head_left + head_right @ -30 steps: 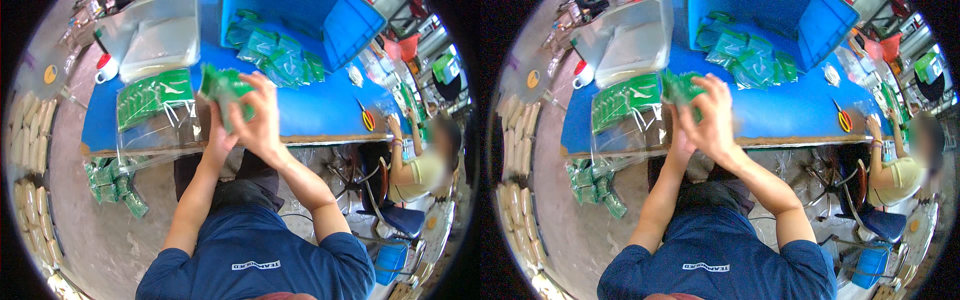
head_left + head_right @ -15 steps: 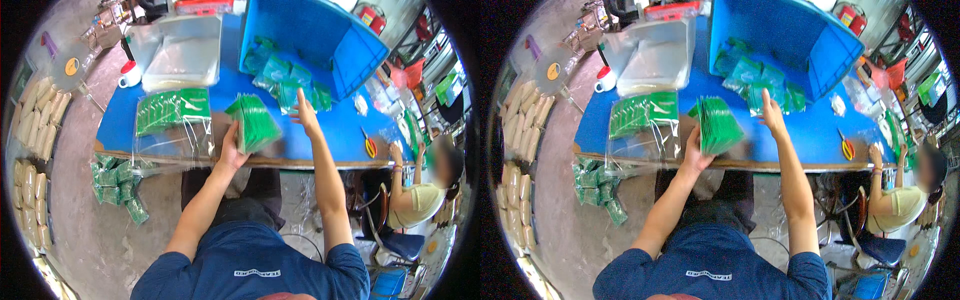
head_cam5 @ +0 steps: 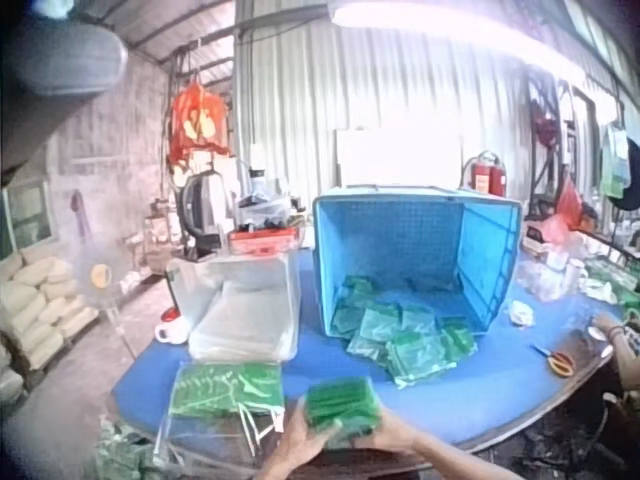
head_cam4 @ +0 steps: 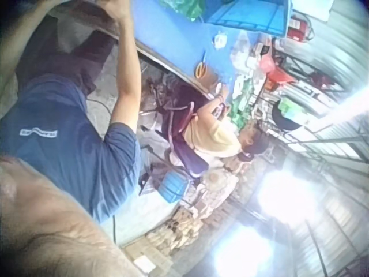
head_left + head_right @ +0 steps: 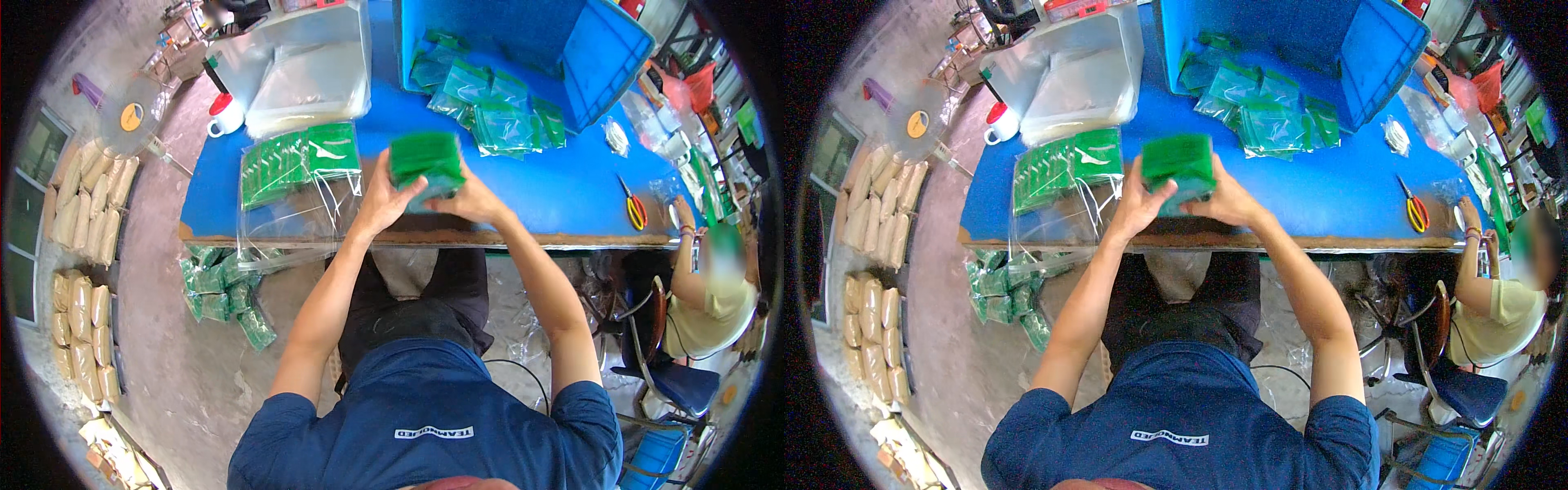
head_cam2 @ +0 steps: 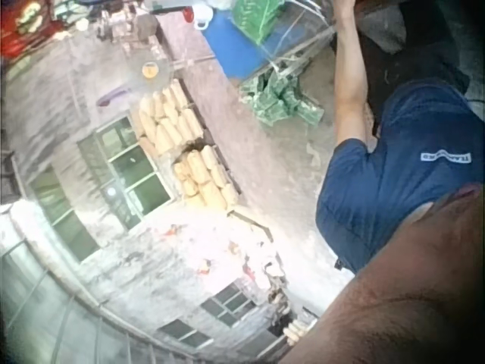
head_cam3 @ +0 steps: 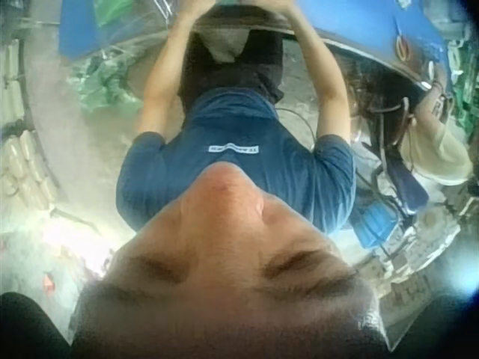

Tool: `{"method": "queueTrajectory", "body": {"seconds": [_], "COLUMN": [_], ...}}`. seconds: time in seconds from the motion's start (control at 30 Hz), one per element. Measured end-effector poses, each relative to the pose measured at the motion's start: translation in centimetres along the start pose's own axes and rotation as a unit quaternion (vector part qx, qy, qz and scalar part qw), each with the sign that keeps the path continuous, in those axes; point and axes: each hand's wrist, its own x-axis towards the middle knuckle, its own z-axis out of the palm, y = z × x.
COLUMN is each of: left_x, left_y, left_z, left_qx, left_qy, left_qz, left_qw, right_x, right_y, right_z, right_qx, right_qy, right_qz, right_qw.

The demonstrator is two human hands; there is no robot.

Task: Packing small green plastic packets into a larger transparent plastic bag at a workbench.

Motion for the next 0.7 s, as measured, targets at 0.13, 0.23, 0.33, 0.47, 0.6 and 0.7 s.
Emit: {"method": "queueTrajectory", "body": {"seconds": [0.13,0.23,0.33,0.47,0.6,0.7], "left_x": [-0.7,-0.4,-1.7,-1.6,-2.5,-2.2], "left_y": [-1.6,-2.0,-1.5,-1.5,-2.5,-5.0], "left_z": [-0.3,-0.5,0.6,1.3,0.9,-0.2], "left_qx": [-0.027,-0.092,-0.133,-0.166,-0.089,-0.045], "left_qy": [-0.021,-0.013,0.048,0.126,0.042,-0.037], "left_qz": [0.034,-0.004,0.003,-0.004,-0.061,0.053], "left_qw": [0.999,0.996,0.990,0.978,0.993,0.997], "right_x": [-0.8,-1.1,-1.9,-1.7,-2.7,-1.9], "right_y": [0.6,-0.2,-0.1,-2.2,-0.2,0.8], "right_z": [2.5,2.9,3.7,3.2,3.7,3.1], "right_qx": [-0.044,-0.059,-0.076,-0.095,-0.146,-0.133], "right_qy": [0.064,0.095,0.107,0.127,0.151,0.108], "right_qz": [0.022,0.002,0.016,0.023,-0.058,-0.019], "right_qw": [0.997,0.994,0.991,0.987,0.976,0.985]}}
